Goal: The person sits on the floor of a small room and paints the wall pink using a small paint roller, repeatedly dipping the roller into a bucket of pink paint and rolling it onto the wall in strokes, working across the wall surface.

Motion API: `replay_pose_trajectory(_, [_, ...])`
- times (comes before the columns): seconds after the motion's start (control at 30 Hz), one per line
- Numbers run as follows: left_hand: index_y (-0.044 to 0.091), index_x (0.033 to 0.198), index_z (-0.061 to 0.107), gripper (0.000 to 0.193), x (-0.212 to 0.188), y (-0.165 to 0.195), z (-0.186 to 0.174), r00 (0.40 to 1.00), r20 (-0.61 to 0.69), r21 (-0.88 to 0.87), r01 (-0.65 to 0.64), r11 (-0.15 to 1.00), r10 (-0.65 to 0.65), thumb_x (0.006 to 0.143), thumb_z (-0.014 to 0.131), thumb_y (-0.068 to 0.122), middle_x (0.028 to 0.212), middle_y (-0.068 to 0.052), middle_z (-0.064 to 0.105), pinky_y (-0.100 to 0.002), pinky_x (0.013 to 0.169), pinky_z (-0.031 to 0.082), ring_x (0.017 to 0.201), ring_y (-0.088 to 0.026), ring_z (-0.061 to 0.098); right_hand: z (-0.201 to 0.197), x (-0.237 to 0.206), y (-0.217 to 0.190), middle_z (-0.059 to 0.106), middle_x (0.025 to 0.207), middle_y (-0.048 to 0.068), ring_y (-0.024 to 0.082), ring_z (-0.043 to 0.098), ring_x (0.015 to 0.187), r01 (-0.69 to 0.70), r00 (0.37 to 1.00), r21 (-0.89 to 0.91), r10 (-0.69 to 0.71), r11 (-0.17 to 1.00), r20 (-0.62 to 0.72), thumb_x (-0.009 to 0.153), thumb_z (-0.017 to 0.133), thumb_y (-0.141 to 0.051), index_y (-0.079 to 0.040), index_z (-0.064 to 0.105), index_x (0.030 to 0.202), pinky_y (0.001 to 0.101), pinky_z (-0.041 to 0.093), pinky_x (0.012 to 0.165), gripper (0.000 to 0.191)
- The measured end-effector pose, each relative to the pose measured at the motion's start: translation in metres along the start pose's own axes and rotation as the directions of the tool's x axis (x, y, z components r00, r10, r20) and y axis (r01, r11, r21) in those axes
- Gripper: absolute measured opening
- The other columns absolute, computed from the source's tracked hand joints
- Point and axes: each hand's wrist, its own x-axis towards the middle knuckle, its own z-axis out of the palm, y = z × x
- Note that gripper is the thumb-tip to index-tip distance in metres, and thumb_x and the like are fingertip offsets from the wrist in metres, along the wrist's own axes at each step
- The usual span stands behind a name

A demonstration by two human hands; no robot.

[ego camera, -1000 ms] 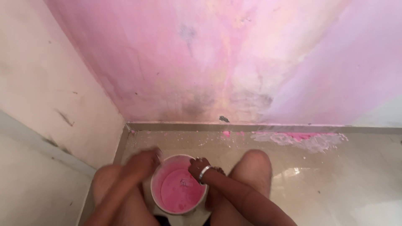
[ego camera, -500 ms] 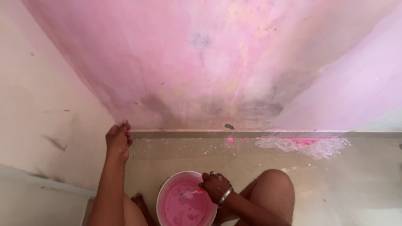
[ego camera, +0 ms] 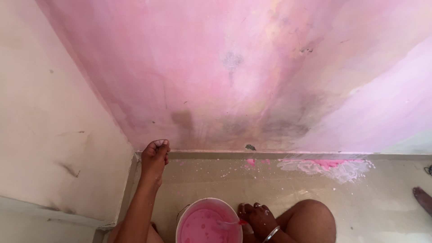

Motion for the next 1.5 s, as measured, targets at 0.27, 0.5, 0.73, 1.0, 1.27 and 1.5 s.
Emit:
replay_pose_trajectory(0.27, [0.006, 0.097, 0.065, 0.017, -0.009, 0.011, -0.011, 0.995, -0.064, 0.032, -0.078, 0.996, 0.080, 0.096, 0.071, 0.022, 0.077, 0.002, 0.061, -0.024, 0.053, 0.040, 0.059, -0.006, 0.046, -0.011, 0.015, 0.018, 0.071, 0.106, 0.008, 0.026, 0.067, 0.095, -0.167, 0.977, 0.601, 0.212, 0.781, -0.004, 0.084, 0.070, -0.017, -0.010, 0.068, 0.125, 0.0368, 0.056, 0.084, 0.042])
replay_pose_trajectory(0.5, [0.006, 0.097, 0.063, 0.017, -0.006, 0.012, -0.019, 0.987, -0.138, 0.010, -0.086, 0.996, 0.087, 0.095, 0.071, 0.021, 0.078, 0.001, 0.061, -0.025, 0.052, 0.041, 0.058, -0.007, 0.046, -0.129, 0.037, 0.052, 0.070, 0.072, 0.008, 0.019, 0.064, 0.060, -0.226, 0.927, 0.692, 0.370, 0.686, -0.064, 0.094, 0.061, -0.010, -0.004, 0.070, 0.087, 0.0320, 0.060, 0.059, 0.012])
replay_pose_trajectory(0.73, [0.005, 0.098, 0.064, 0.016, -0.006, 0.005, -0.020, 0.984, -0.123, 0.014, -0.131, 0.991, 0.132, 0.096, 0.071, 0.019, 0.080, 0.003, 0.061, -0.024, 0.057, 0.039, 0.064, -0.005, 0.046, -0.363, 0.042, 0.022, 0.062, 0.068, 0.002, 0.011, 0.057, 0.056, 0.147, 0.576, 0.460, 0.302, 0.876, -0.760, 0.106, 0.058, -0.026, -0.009, 0.062, 0.086, 0.0283, 0.050, 0.050, 0.026])
replay_pose_trajectory(1.0, [0.005, 0.097, 0.064, 0.014, -0.005, 0.006, -0.025, 0.985, -0.102, 0.008, -0.139, 0.990, 0.139, 0.097, 0.071, 0.018, 0.080, 0.003, 0.061, -0.024, 0.059, 0.039, 0.065, -0.006, 0.047, -0.468, 0.059, -0.007, 0.061, 0.083, 0.000, 0.010, 0.056, 0.067, 0.282, 0.235, 0.285, 0.222, 0.916, -0.946, 0.114, 0.062, -0.024, -0.001, 0.065, 0.116, 0.0267, 0.046, 0.060, 0.023])
replay_pose_trajectory(1.27, [0.003, 0.094, 0.067, 0.013, -0.005, 0.001, -0.024, 0.979, -0.045, 0.080, -0.197, 0.977, 0.201, 0.097, 0.070, 0.016, 0.081, 0.003, 0.063, -0.020, 0.066, 0.044, 0.071, -0.004, 0.053, -0.426, 0.096, 0.030, 0.066, 0.112, 0.017, 0.029, 0.064, 0.098, 0.040, 0.146, 0.019, 0.013, 0.999, -0.989, 0.109, 0.066, -0.017, 0.000, 0.063, 0.123, 0.0412, 0.052, 0.087, 0.023])
replay_pose_trajectory(1.5, [0.005, 0.095, 0.065, 0.014, -0.012, 0.013, -0.032, 0.985, -0.072, 0.077, -0.148, 0.986, 0.154, 0.098, 0.069, 0.018, 0.078, 0.003, 0.060, -0.025, 0.057, 0.039, 0.063, -0.007, 0.045, -0.339, 0.105, 0.047, 0.064, 0.112, 0.019, 0.031, 0.062, 0.098, -0.021, 0.262, 0.245, 0.242, 0.969, -0.934, 0.105, 0.064, -0.023, -0.001, 0.061, 0.126, 0.0422, 0.050, 0.088, 0.030])
